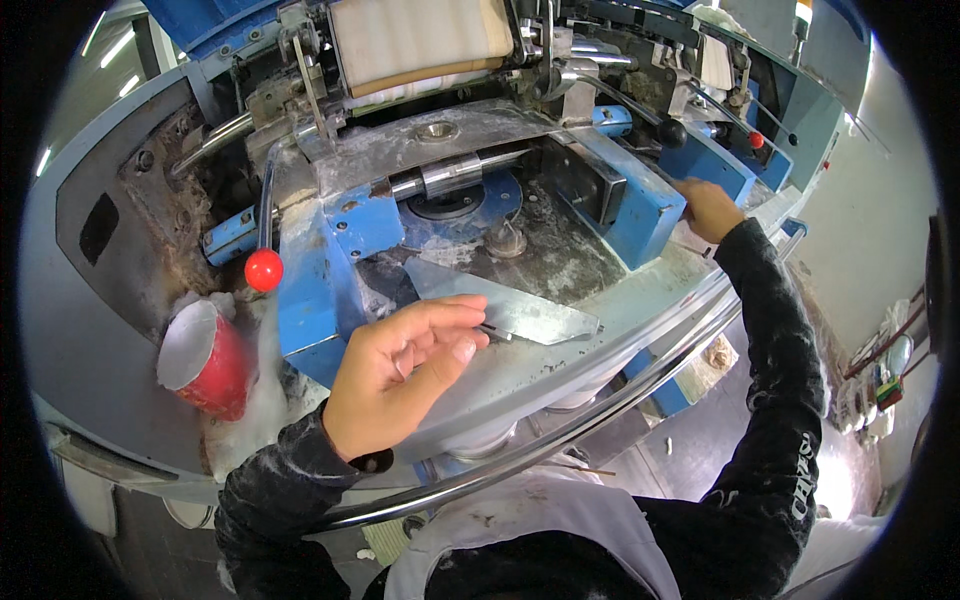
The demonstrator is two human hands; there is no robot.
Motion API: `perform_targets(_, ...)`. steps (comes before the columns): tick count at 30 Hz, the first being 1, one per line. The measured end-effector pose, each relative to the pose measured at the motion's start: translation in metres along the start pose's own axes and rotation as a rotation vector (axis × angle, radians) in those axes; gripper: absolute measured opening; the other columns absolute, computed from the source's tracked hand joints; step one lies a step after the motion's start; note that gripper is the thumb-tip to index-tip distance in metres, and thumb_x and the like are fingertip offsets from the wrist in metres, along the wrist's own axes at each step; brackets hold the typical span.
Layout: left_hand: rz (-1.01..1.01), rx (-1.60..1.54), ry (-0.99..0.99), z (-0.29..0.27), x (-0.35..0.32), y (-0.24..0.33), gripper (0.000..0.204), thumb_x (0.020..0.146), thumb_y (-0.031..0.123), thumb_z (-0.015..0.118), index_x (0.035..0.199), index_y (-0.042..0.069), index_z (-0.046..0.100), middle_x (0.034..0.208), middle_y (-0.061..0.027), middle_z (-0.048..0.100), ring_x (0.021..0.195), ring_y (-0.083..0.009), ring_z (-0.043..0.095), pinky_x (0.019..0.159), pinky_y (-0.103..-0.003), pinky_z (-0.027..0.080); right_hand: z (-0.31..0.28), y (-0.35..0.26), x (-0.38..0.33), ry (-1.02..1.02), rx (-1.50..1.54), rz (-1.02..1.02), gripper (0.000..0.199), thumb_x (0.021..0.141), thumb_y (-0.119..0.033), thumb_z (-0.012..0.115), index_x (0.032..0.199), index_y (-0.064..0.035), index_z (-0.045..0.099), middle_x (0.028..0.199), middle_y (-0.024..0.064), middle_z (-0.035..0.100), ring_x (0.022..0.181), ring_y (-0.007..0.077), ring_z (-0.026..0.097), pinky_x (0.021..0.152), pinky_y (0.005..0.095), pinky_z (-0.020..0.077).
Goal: The person feeds white fibrous material into a textile machine, adjusts levers, and removes processed material. They repeat this cycle multiple times, handling the material by hand and using machine controls to guide the process.
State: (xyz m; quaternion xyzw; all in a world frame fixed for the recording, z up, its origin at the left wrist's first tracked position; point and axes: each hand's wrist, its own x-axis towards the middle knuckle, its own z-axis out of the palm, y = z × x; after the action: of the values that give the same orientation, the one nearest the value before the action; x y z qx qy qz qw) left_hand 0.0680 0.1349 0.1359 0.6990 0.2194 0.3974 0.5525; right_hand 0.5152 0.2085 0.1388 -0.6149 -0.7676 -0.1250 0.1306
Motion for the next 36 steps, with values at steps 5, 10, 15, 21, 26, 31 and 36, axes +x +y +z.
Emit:
perform_targets(5, -0.103, 0.002, 0.045, 0.004, 0.012, 0.004, 0.027, 0.095, 0.015, 0.049, 0.115, -0.002, 0.056, 0.116, -0.0148, 0.06, 0.094, -0.0166, 0.061, 0.085, -0.029, 0.047, -0.055, -0.035, -0.024, 0.273, 0.29, 0.074, 0.018, 0.077, 0.008, 0.05, 0.093, 0.0001, 0.054, 0.083, 0.0121, 0.053, 0.076, 0.0232, 0.054, 0.072, 0.0301, 0.0441)
perform_targets(10, -0.178, -0.189, 0.019, 0.027, 0.048, 0.004, 0.036, 0.097, 0.028, 0.046, 0.115, -0.003, 0.055, 0.108, -0.0135, 0.062, 0.088, -0.0162, 0.062, 0.079, -0.028, 0.049, -0.09, -0.122, -0.047, 0.488, 0.233, -0.292, 0.021, 0.075, 0.01, 0.053, 0.094, 0.0005, 0.056, 0.088, 0.0128, 0.054, 0.078, 0.0243, 0.056, 0.069, 0.0306, 0.0462)
perform_targets(15, -0.277, -0.515, -0.061, 0.067, 0.066, 0.007, 0.038, 0.095, 0.036, 0.05, 0.103, 0.0, 0.06, 0.095, -0.0076, 0.063, 0.082, -0.012, 0.061, 0.073, -0.024, 0.049, -0.067, -0.19, -0.049, 0.468, 0.199, -0.688, 0.022, 0.067, -0.005, 0.061, 0.089, -0.0058, 0.058, 0.083, 0.009, 0.051, 0.075, 0.0249, 0.055, 0.062, 0.0328, 0.0471)
perform_targets(21, -0.277, -0.597, 0.011, 0.066, 0.066, 0.01, 0.017, 0.09, 0.017, 0.058, 0.098, 0.003, 0.063, 0.088, -0.0036, 0.063, 0.079, -0.0102, 0.059, 0.071, -0.022, 0.048, -0.052, -0.199, -0.044, 0.472, 0.227, -0.755, 0.016, 0.071, -0.009, 0.058, 0.086, -0.0074, 0.056, 0.083, 0.0077, 0.049, 0.076, 0.025, 0.053, 0.061, 0.0332, 0.0459)
perform_targets(26, -0.11, -0.491, 0.218, 0.061, 0.074, -0.001, 0.018, 0.087, 0.015, 0.061, 0.098, 0.001, 0.065, 0.09, -0.0037, 0.064, 0.08, -0.0109, 0.059, 0.072, -0.023, 0.046, -0.032, -0.205, -0.034, 0.611, 0.611, -0.565, 0.019, 0.075, 0.0, 0.061, 0.092, -0.003, 0.055, 0.089, 0.0098, 0.057, 0.081, 0.023, 0.06, 0.065, 0.0311, 0.0498)
perform_targets(31, -0.047, -0.322, 0.333, 0.055, 0.081, -0.009, 0.023, 0.089, 0.018, 0.061, 0.103, 0.0, 0.065, 0.095, -0.0044, 0.065, 0.087, -0.0107, 0.058, 0.077, -0.025, 0.045, -0.019, -0.212, -0.018, 0.321, 1.184, -0.055, 0.021, 0.087, -0.009, 0.06, 0.102, 0.0052, 0.055, 0.08, 0.0094, 0.063, 0.068, 0.0117, 0.061, 0.059, 0.0239, 0.0497)
perform_targets(36, -0.02, -0.225, 0.357, 0.043, 0.088, -0.013, 0.026, 0.09, 0.021, 0.061, 0.106, 0.001, 0.064, 0.094, -0.0021, 0.064, 0.086, -0.0099, 0.058, 0.077, -0.024, 0.045, -0.012, -0.219, 0.0, 0.145, 1.398, 0.004, 0.017, 0.088, -0.008, 0.057, 0.096, 0.0067, 0.059, 0.078, 0.0076, 0.064, 0.065, 0.0093, 0.061, 0.054, 0.0213, 0.0486)
